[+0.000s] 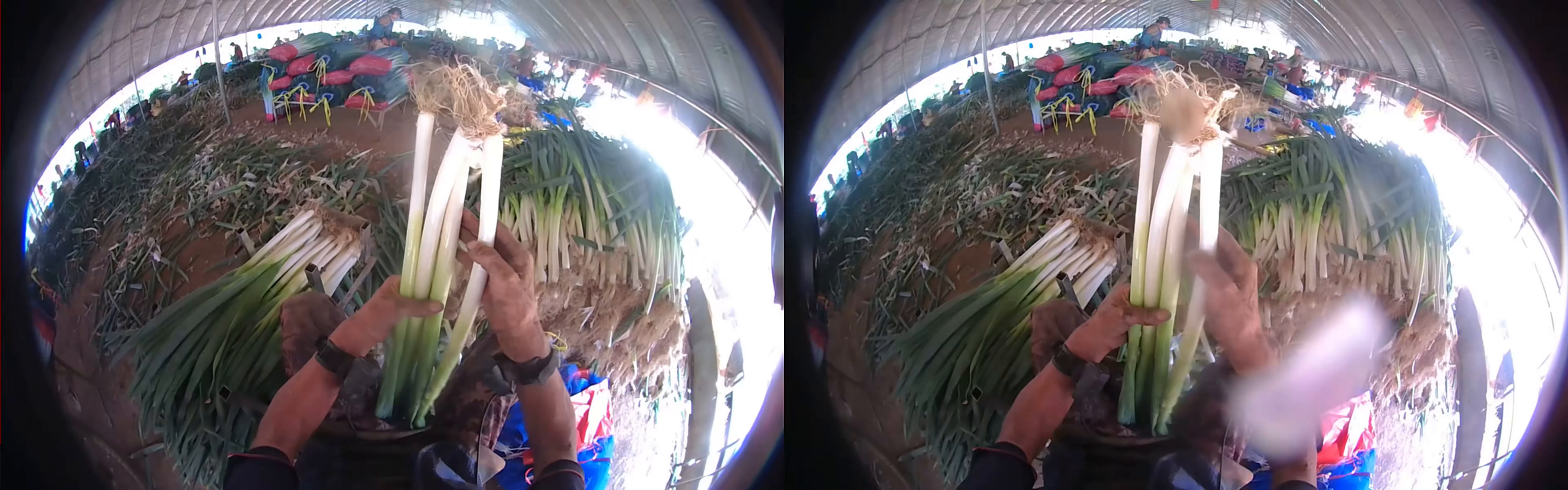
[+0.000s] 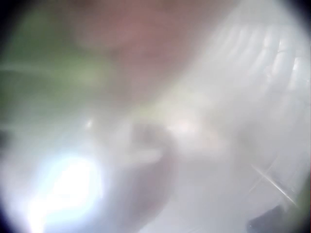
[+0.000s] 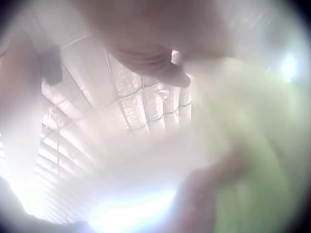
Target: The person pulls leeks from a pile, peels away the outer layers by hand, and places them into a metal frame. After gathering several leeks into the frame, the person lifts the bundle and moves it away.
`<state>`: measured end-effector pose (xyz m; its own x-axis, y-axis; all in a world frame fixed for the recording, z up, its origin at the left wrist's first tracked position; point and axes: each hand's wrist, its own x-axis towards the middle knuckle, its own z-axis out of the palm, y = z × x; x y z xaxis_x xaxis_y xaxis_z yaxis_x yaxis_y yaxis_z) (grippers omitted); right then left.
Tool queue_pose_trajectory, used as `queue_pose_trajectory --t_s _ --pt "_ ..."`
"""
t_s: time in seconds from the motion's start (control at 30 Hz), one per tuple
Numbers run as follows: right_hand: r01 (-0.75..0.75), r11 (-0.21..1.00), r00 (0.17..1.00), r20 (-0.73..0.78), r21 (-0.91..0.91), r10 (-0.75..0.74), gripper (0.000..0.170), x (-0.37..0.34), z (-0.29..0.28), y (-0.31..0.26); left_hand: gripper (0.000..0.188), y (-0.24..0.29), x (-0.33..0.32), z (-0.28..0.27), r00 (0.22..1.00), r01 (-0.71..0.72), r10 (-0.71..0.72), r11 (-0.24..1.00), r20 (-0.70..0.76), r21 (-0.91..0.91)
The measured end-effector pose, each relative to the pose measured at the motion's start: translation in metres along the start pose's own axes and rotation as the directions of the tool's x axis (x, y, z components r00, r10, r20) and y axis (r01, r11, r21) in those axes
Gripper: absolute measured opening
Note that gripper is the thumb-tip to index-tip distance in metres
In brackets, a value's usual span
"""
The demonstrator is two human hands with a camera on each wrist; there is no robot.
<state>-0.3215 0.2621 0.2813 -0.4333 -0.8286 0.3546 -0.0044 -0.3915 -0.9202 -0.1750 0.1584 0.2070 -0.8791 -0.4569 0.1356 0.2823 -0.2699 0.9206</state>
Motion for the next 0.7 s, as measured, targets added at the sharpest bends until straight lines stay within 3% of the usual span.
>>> queue_pose_trajectory --t_s 0.03,0.07,0.1,0.17,0.23,0.3,0.37,0.43,0.5,0.57,0.63,0.7 --pt "0.011 0.999 1.0 -0.003 -0.043 -0.011 0.053 0.0 0.0 0.0 0.029 -0.002 0.002 0.0 1.0 -0.017 0.018 0.998 -0.02 0.064" --pt "0.097 0.968 0.995 -0.002 -0.23 -0.1 0.049 -0.004 0.0 -0.001 0.029 -0.002 0.006 -0.001 1.0 -0.017 0.018 0.998 -0.014 0.061" --pt "0.091 0.968 0.996 -0.003 -0.234 -0.094 0.049 -0.011 0.004 -0.007 0.03 -0.002 0.009 -0.003 1.0 -0.002 0.002 1.0 -0.021 0.006" --pt "0.233 0.921 0.957 -0.094 -0.312 -0.274 0.047 -0.027 0.015 -0.022 0.031 -0.005 0.008 -0.01 0.999 0.022 -0.024 0.998 -0.036 -0.052" --pt "0.32 0.944 0.935 -0.131 -0.083 -0.329 0.046 -0.033 0.009 -0.028 0.033 -0.009 0.011 -0.021 0.999 0.037 -0.038 0.988 -0.006 -0.149" --pt "0.293 0.946 0.931 -0.182 -0.139 -0.316 0.043 -0.027 -0.008 -0.02 0.034 -0.012 0.009 -0.022 1.0 0.023 -0.024 0.984 -0.003 -0.177" --pt "0.211 0.977 0.972 -0.115 0.032 -0.206 0.044 -0.013 -0.011 0.01 0.04 -0.009 0.005 -0.014 0.995 0.079 -0.072 0.992 0.074 -0.1" --pt "0.043 0.97 0.993 0.115 -0.24 -0.015 0.037 -0.006 -0.008 0.017 0.04 -0.024 0.001 -0.003 0.991 0.096 -0.095 0.995 0.096 -0.003" --pt "-0.222 0.974 0.963 0.148 -0.046 0.226 0.034 0.003 -0.014 0.021 0.04 -0.027 0.004 -0.004 0.989 0.094 -0.104 0.991 0.107 0.096" --pt "-0.225 0.974 0.97 0.096 0.002 0.224 0.036 -0.002 -0.017 0.022 0.041 -0.032 0.0 -0.007 0.979 0.195 -0.19 0.979 0.075 -0.059" --pt "-0.21 0.976 0.977 0.052 0.05 0.208 0.038 -0.003 -0.013 0.019 0.043 -0.031 0.001 -0.007 0.982 0.164 -0.155 0.982 0.105 -0.093" --pt "-0.242 0.938 0.961 -0.075 0.249 0.268 0.041 -0.007 -0.004 0.013 0.044 -0.032 0.001 -0.01 0.984 0.139 -0.124 0.983 0.125 -0.121"
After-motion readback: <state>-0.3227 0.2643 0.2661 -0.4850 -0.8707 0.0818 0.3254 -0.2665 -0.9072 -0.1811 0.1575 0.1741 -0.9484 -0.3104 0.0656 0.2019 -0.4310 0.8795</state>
